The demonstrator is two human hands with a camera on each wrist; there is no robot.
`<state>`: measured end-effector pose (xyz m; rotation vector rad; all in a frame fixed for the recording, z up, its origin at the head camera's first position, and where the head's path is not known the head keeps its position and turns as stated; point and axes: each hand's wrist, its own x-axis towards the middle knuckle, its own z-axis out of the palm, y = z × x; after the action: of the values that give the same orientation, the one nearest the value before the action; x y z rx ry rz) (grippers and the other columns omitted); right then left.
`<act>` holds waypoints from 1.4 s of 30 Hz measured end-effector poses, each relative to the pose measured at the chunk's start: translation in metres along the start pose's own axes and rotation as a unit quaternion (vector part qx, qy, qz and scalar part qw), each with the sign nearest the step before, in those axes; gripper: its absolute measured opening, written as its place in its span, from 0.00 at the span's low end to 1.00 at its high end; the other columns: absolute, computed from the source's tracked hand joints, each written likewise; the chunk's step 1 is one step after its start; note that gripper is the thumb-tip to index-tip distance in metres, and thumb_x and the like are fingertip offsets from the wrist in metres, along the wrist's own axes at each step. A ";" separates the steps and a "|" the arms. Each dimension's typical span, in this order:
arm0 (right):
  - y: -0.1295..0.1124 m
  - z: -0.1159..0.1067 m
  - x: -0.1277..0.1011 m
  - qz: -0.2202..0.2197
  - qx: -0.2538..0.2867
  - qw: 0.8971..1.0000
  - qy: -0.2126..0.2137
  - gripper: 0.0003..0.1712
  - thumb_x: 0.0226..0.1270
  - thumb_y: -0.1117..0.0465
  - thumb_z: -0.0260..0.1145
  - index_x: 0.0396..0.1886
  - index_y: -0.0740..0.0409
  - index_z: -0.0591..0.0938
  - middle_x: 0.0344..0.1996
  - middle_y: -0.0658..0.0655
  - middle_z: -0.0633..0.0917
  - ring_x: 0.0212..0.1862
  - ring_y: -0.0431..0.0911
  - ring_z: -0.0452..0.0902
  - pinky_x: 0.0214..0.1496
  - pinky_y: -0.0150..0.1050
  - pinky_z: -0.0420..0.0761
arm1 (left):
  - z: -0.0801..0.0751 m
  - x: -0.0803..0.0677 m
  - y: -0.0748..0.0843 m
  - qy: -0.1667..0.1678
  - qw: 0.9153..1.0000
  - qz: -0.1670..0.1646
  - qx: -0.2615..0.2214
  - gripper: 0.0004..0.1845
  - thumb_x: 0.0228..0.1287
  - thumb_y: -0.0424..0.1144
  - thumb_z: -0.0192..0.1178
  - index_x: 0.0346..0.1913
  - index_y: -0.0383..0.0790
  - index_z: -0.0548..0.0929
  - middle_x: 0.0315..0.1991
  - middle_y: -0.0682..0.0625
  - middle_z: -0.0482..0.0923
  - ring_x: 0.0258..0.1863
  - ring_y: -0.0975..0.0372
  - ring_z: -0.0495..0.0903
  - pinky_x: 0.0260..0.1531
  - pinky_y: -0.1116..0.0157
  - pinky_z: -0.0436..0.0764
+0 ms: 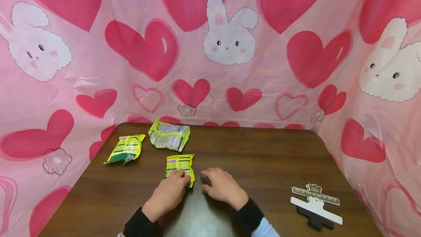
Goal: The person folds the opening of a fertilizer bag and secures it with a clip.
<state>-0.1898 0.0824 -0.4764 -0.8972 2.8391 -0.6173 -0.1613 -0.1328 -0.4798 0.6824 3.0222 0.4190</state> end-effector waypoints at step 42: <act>0.005 0.002 0.002 0.008 -0.010 1.000 0.015 0.08 0.62 0.64 0.77 0.39 0.48 0.92 0.61 0.56 0.82 0.65 0.52 0.76 0.52 0.51 0.83 | 0.012 0.015 0.022 0.056 0.994 0.095 0.006 0.07 0.69 0.36 0.71 0.47 0.48 0.88 0.41 0.55 0.80 0.45 0.56 0.83 0.31 0.55 0.83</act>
<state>-0.1931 0.0843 -0.4804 -0.8739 2.8819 -0.6060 -0.1653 -0.1044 -0.4855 0.9832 3.0764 0.4591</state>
